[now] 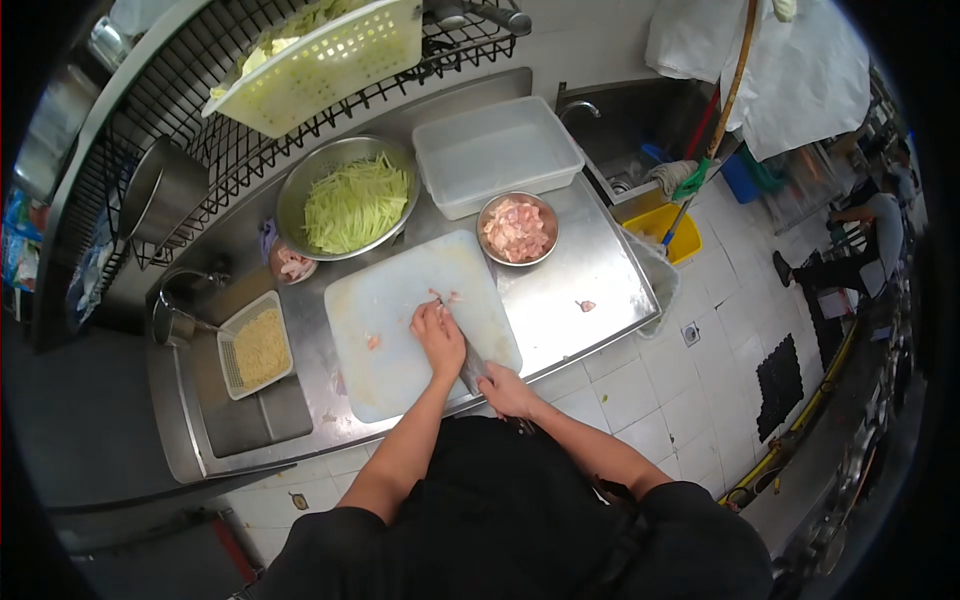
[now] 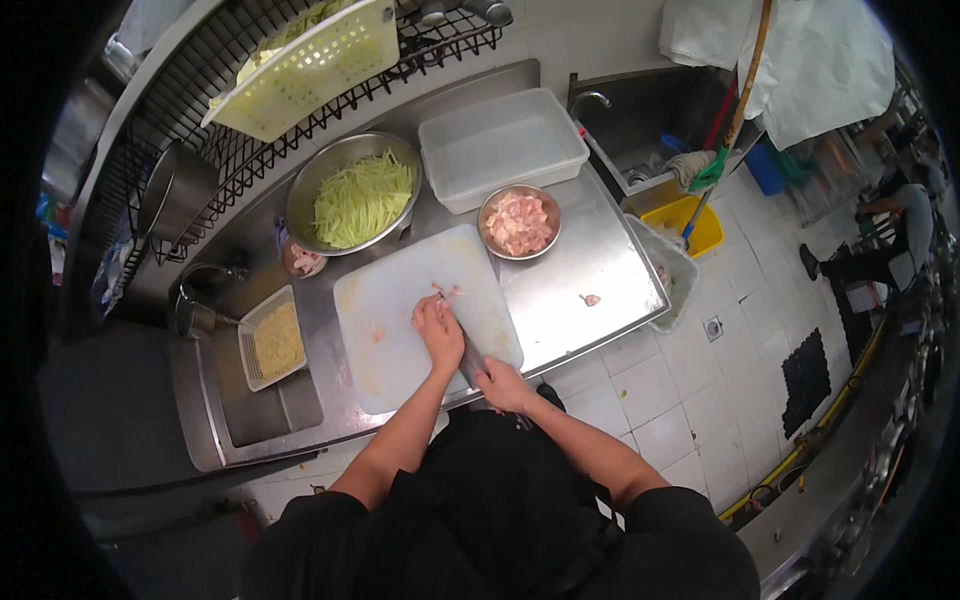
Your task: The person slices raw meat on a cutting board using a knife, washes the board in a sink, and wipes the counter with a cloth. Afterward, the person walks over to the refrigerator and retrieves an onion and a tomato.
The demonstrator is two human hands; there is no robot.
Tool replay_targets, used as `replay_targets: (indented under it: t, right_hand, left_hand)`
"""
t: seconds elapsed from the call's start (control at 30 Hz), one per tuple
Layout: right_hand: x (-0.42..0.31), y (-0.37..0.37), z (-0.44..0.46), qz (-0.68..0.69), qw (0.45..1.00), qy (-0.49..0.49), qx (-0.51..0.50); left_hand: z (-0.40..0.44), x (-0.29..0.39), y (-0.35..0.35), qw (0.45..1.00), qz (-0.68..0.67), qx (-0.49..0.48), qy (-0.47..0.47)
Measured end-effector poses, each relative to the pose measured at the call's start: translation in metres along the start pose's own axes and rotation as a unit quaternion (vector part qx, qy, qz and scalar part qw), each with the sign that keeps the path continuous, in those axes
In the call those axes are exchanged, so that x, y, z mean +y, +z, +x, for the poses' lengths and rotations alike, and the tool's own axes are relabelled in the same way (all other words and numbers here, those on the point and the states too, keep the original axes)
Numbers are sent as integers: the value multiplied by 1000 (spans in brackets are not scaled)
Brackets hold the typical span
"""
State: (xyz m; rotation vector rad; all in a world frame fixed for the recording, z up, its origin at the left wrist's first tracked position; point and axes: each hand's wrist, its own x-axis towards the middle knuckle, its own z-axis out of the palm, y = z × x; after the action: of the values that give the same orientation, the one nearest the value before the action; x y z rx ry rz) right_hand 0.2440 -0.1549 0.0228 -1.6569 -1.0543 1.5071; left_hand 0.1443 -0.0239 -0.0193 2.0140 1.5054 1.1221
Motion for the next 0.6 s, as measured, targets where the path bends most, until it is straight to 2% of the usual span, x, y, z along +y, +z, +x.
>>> replay_targets:
  t: [0.07,0.1,0.13,0.27,0.37,0.4,0.43,0.47,0.53,0.6]
  right_hand:
    - [-6,-14,-8,3,1000,-14,-19]
    - [-13,-22,-14,3,1000,-17,-16]
    - [-20,-30,-22,27,999,-8,21]
    - [-38,-78,-45,108,990,-16,87]
    - [-46,-112,-77,132,983,-11,130]
    - [-43,-123,-87,127,980,1,153]
    - [-32,-130,-96,126,980,1,156]
    - [-17,-135,-104,113,978,6,174]
    - [-1,-145,-120,102,976,11,193]
    - [8,-145,-136,100,977,28,185]
  left_hand:
    - [7,9,4,999,-13,31,-8]
    - [15,26,3,999,-27,38,17]
    - [22,40,5,997,-40,44,40]
    - [87,110,42,979,-147,-42,133]
    - [145,121,92,971,-160,-96,147]
    - [163,115,106,963,-68,-237,106]
    - [172,114,109,926,27,-371,60]
    - [174,110,109,926,25,-372,62]
    - [179,111,97,964,-124,-193,136]
    - [179,105,66,974,-133,-183,22]
